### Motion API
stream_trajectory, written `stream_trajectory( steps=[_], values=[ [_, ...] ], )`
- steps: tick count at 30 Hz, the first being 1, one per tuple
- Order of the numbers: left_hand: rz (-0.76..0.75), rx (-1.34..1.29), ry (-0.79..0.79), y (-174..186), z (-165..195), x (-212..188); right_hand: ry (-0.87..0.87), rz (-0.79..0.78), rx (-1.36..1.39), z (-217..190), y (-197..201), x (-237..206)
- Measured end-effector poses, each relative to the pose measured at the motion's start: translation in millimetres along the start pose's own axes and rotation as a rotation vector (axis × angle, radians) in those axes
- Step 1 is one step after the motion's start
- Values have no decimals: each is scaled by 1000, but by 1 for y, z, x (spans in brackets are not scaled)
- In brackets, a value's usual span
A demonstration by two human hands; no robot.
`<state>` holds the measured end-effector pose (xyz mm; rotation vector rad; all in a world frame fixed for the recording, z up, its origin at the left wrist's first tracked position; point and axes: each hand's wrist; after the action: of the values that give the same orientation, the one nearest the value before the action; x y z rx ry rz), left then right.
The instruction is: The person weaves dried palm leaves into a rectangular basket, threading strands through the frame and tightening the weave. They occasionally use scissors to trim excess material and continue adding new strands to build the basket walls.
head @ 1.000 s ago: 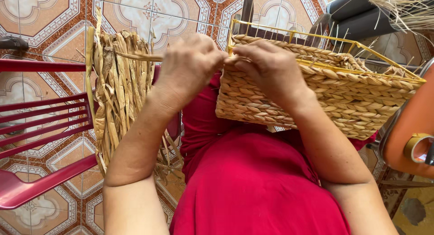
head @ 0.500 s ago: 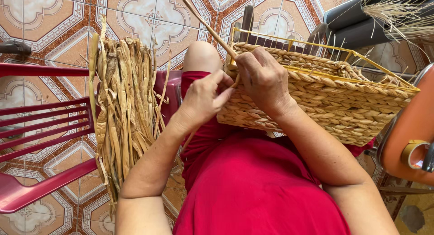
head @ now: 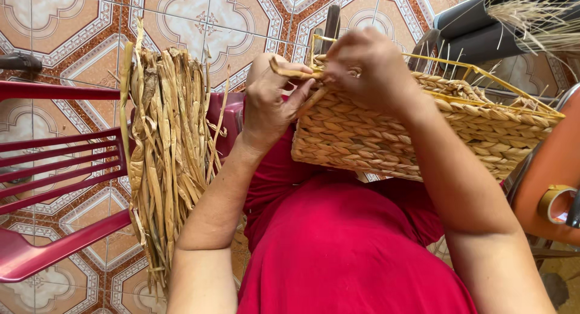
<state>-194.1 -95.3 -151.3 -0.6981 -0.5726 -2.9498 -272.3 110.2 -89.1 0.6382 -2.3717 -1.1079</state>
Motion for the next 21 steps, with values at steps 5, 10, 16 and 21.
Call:
stream_trajectory(
  steps=[5,10,16,21],
  values=[
    [47,277,-78,-14,12,-4,-308,-281,403,37,2,31],
    [86,315,3,-11,31,11,-317,-632,452,32,10,52],
    [76,46,60,7,33,23,-373,-664,252,26,13,62],
    [61,28,127,3,25,19,-329,-629,539,42,10,55]
  ],
)
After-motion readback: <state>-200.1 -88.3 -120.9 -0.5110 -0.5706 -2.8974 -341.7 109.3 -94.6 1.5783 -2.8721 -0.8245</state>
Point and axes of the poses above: each hand's wrist, its own x-axis towards the middle knuckle, its own y-axis out of the back of the hand, z = x × y
